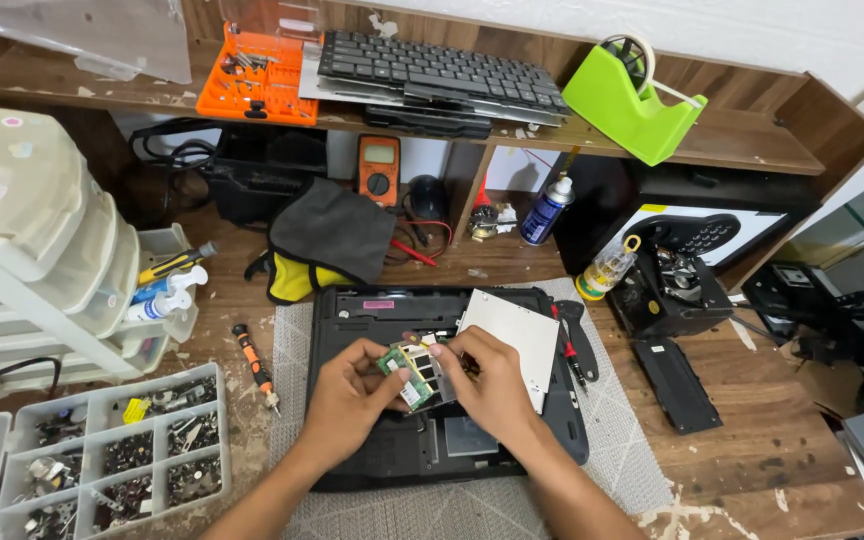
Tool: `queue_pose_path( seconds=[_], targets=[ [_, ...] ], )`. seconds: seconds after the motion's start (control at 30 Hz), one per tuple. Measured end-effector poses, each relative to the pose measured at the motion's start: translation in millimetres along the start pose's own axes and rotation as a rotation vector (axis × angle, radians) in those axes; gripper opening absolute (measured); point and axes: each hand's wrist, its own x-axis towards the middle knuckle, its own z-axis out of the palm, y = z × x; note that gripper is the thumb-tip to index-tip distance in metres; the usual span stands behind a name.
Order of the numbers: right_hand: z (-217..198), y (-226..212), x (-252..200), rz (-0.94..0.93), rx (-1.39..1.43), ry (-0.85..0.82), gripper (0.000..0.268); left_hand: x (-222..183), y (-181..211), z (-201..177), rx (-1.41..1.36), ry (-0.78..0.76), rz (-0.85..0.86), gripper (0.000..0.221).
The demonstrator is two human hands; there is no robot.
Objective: Cleaning a RAM module with a cloth and then installing it into a laptop's memory slot.
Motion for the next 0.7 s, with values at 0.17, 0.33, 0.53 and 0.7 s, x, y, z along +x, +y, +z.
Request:
queue_pose_path(
  seconds=[0.17, 0.33, 0.53, 0.7],
  targets=[
    [0, -9, -1, -0.019, -0.003, -0.016, 0.012, 2, -5, -2, -0.036, 0.010, 0.023, 0.015],
    [2, -13, 4, -0.069, 0.001, -0.041, 0.013, 2, -4, -4, 0.099, 0.054, 0.131, 0.023],
    [11, -4, 1, -0.169, -0.056, -0.088, 0.018, -4, 4, -3, 0.260, 0.147, 0.309, 0.032],
    [12, -10, 3, -0.152, -0.046, -0.101, 0.019, -3, 4, -4, 0.278, 0.112, 0.317, 0.031]
  ],
)
